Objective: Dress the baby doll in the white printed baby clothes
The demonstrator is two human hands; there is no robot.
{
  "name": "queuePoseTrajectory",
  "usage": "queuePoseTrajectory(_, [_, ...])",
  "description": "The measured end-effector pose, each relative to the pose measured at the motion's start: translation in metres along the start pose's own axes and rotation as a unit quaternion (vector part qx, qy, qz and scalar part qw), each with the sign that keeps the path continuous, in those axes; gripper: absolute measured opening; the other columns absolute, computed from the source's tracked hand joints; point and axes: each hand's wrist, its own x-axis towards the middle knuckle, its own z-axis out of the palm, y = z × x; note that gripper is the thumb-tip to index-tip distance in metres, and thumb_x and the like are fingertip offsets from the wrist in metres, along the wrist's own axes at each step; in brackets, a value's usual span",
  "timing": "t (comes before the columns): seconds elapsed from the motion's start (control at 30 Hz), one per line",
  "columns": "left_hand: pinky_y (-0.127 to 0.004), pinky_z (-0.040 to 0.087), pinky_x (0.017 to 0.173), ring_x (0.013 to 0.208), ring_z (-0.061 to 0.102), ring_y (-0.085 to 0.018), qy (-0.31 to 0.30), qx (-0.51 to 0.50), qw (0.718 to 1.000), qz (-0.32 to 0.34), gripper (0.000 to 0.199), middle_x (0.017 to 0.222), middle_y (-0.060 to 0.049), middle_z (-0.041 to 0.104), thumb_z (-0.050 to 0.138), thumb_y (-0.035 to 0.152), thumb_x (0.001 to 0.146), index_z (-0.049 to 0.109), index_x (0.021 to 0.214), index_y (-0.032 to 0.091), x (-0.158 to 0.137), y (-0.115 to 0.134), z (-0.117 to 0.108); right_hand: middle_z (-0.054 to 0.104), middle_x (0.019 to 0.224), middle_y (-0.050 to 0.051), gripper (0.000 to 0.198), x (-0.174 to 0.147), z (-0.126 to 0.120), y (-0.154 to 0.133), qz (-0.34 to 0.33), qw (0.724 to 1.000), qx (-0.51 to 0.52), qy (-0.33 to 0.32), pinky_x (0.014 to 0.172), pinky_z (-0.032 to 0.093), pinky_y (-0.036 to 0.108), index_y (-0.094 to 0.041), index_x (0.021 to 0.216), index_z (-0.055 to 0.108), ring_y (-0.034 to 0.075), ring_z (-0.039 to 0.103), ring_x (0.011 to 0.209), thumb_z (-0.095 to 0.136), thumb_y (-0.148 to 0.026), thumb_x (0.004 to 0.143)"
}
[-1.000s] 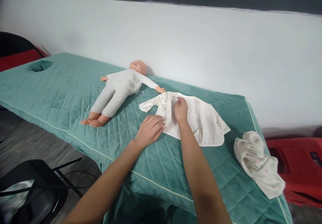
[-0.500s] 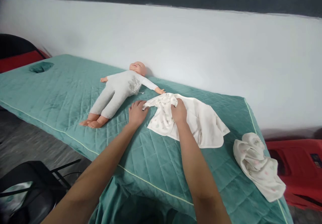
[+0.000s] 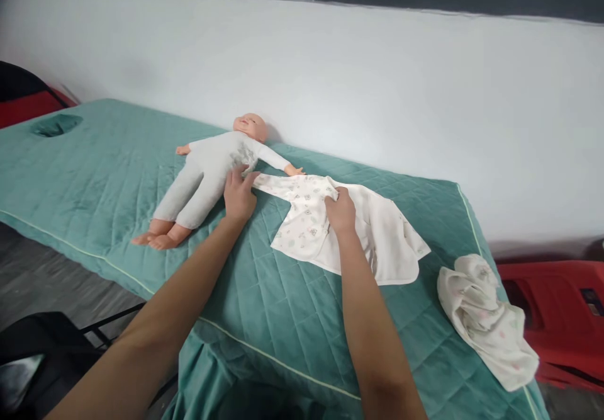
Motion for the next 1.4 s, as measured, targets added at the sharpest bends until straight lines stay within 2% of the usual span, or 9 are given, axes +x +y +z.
queuePoseTrajectory(0.23, [-0.046,0.047,0.097,0.114,0.06,-0.034,-0.016,0.033,0.986,-0.164,0.042,0.118,-0.016,0.069,0.04,0.036,0.099,0.06,0.13,0.016,-0.023,0.013,-0.007,0.07,0.115,0.014,0.049,-0.007,-0.005,-0.004,0.004,0.991,-0.128,-0.033,0.091,0.048,0.047,-0.021,0.136,0.052,0.035,0.064,0.109,0.049,-0.037,0.09])
queuePoseTrajectory(0.47, [-0.038,0.051,0.087,0.097,0.066,-0.027,-0.066,-0.065,0.989,-0.116,0.037,0.112,-0.009,0.07,0.055,0.03,0.092,0.064,0.128,0.025,-0.017,0.002,-0.001,0.069,0.12,0.013,0.05,-0.01,-0.008,-0.009,0.019,0.985,-0.161,-0.052,0.092,0.049,0.047,-0.022,0.137,0.051,0.035,0.064,0.111,0.05,-0.034,0.088])
queuePoseTrajectory(0.63, [-0.035,0.053,0.09,0.091,0.065,-0.022,0.001,-0.17,0.981,-0.092,0.027,0.101,-0.009,0.065,0.051,0.019,0.091,0.075,0.103,0.016,-0.008,-0.006,0.009,0.069,0.121,0.011,0.051,-0.011,-0.009,-0.014,0.032,0.984,-0.167,-0.061,0.094,0.048,0.045,-0.024,0.138,0.05,0.032,0.063,0.113,0.05,-0.037,0.089])
queuePoseTrajectory(0.8, [-0.039,0.05,0.103,0.11,0.063,-0.024,0.037,-0.179,0.98,-0.08,0.034,0.118,-0.013,0.062,0.045,0.007,0.088,0.074,0.104,0.013,-0.004,-0.012,0.017,0.069,0.118,0.011,0.052,-0.008,-0.01,-0.011,0.025,0.985,-0.155,-0.069,0.094,0.048,0.044,-0.024,0.139,0.05,0.032,0.063,0.112,0.05,-0.037,0.089])
queuePoseTrajectory(0.93, [-0.044,0.046,0.108,0.122,0.056,-0.028,0.046,-0.128,0.99,-0.037,0.033,0.129,-0.016,0.058,0.047,0.01,0.09,0.071,0.112,0.013,-0.014,-0.001,0.007,0.069,0.115,0.01,0.052,0.001,-0.011,0.001,0.017,0.995,-0.072,-0.069,0.094,0.048,0.043,-0.021,0.135,0.055,0.029,0.064,0.105,0.055,-0.037,0.085])
queuePoseTrajectory(1.03, [-0.042,0.045,0.108,0.124,0.055,-0.026,0.056,-0.142,0.988,0.037,0.028,0.128,-0.013,0.059,0.048,0.021,0.096,0.068,0.116,0.017,-0.045,0.031,-0.012,0.071,0.11,0.009,0.047,0.008,-0.013,0.01,0.011,0.997,-0.02,-0.074,0.088,0.051,0.039,-0.02,0.128,0.059,0.025,0.066,0.095,0.057,-0.034,0.084])
queuePoseTrajectory(1.17, [-0.041,0.045,0.1,0.122,0.056,-0.025,-0.134,-0.151,0.941,0.27,0.039,0.132,-0.01,0.062,0.053,0.04,0.097,0.059,0.132,0.022,-0.097,0.082,-0.037,0.073,0.099,0.005,0.04,0.013,-0.015,0.017,0.002,0.996,-0.007,-0.089,0.074,0.053,0.032,-0.022,0.121,0.062,0.02,0.066,0.079,0.056,-0.032,0.083])
queuePoseTrajectory(1.3, [-0.043,0.043,0.093,0.117,0.056,-0.027,-0.186,-0.121,0.937,0.271,0.058,0.131,-0.01,0.063,0.064,0.055,0.089,0.056,0.136,0.021,-0.115,0.099,-0.047,0.072,0.094,0.004,0.039,0.011,-0.012,0.015,-0.002,0.997,-0.008,-0.08,0.075,0.052,0.033,-0.022,0.119,0.064,0.02,0.065,0.078,0.056,-0.032,0.082])
queuePoseTrajectory(1.4, [-0.041,0.042,0.091,0.111,0.057,-0.025,-0.201,-0.131,0.93,0.279,0.051,0.123,-0.008,0.065,0.065,0.051,0.089,0.06,0.13,0.022,-0.113,0.097,-0.048,0.07,0.094,0.004,0.038,0.008,-0.01,0.014,-0.001,0.998,-0.013,-0.06,0.082,0.05,0.037,-0.021,0.117,0.065,0.022,0.064,0.083,0.057,-0.032,0.081])
